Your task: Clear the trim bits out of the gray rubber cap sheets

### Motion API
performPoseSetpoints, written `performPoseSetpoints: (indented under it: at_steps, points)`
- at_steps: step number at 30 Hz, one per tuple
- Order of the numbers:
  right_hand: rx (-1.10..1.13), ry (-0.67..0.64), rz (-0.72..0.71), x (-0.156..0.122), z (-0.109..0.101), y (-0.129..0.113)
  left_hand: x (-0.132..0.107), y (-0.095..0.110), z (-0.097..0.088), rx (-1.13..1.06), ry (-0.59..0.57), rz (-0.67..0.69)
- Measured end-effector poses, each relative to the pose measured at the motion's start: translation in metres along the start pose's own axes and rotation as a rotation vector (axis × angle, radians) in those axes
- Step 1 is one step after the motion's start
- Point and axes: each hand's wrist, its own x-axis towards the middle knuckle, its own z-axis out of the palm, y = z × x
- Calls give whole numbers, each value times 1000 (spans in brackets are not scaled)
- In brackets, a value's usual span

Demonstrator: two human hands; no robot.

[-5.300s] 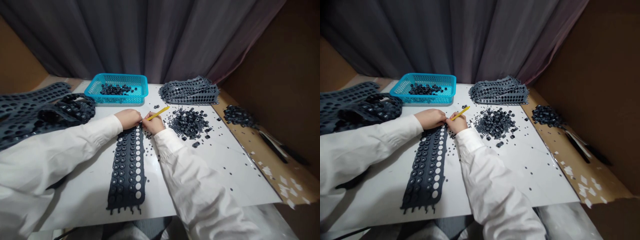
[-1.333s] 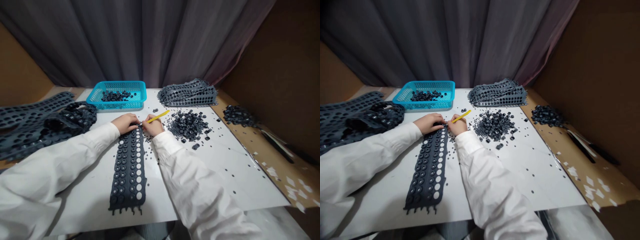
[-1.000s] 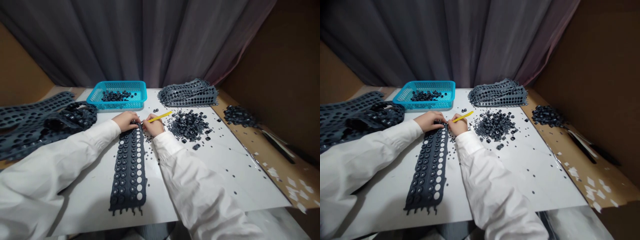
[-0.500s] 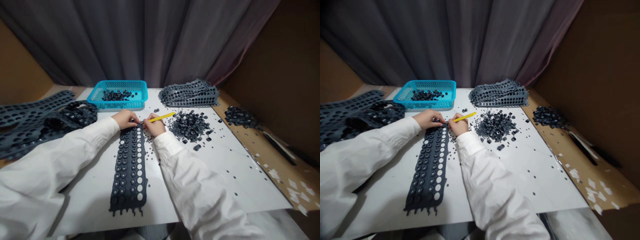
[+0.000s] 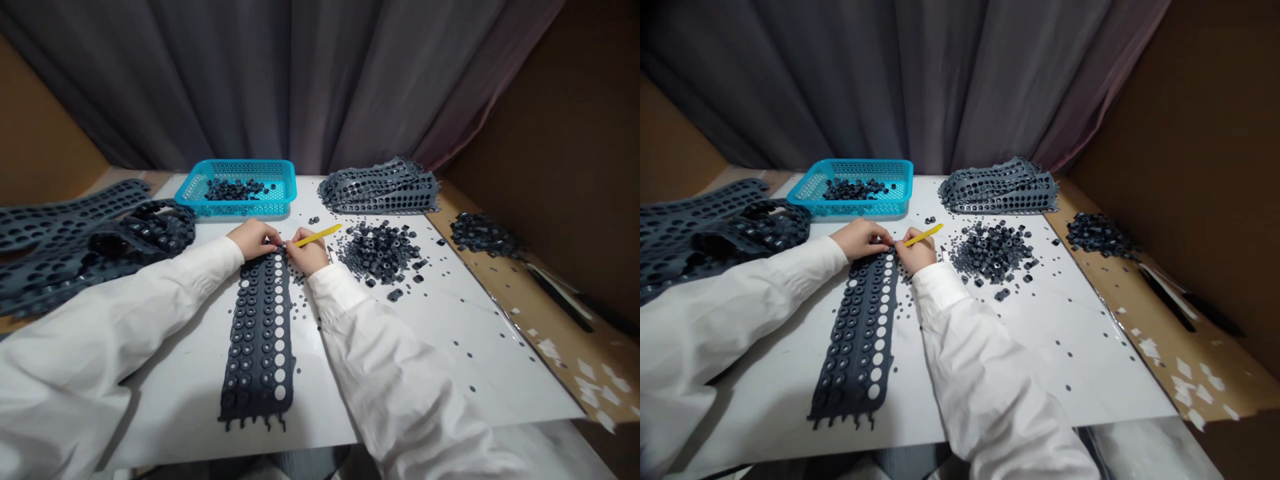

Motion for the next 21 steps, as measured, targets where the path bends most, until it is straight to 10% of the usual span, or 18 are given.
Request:
performPoseSetpoints:
  at_steps: [21]
  points:
    - [69,-25,82,0,-3,-3,5,9,-1,183,-37,23]
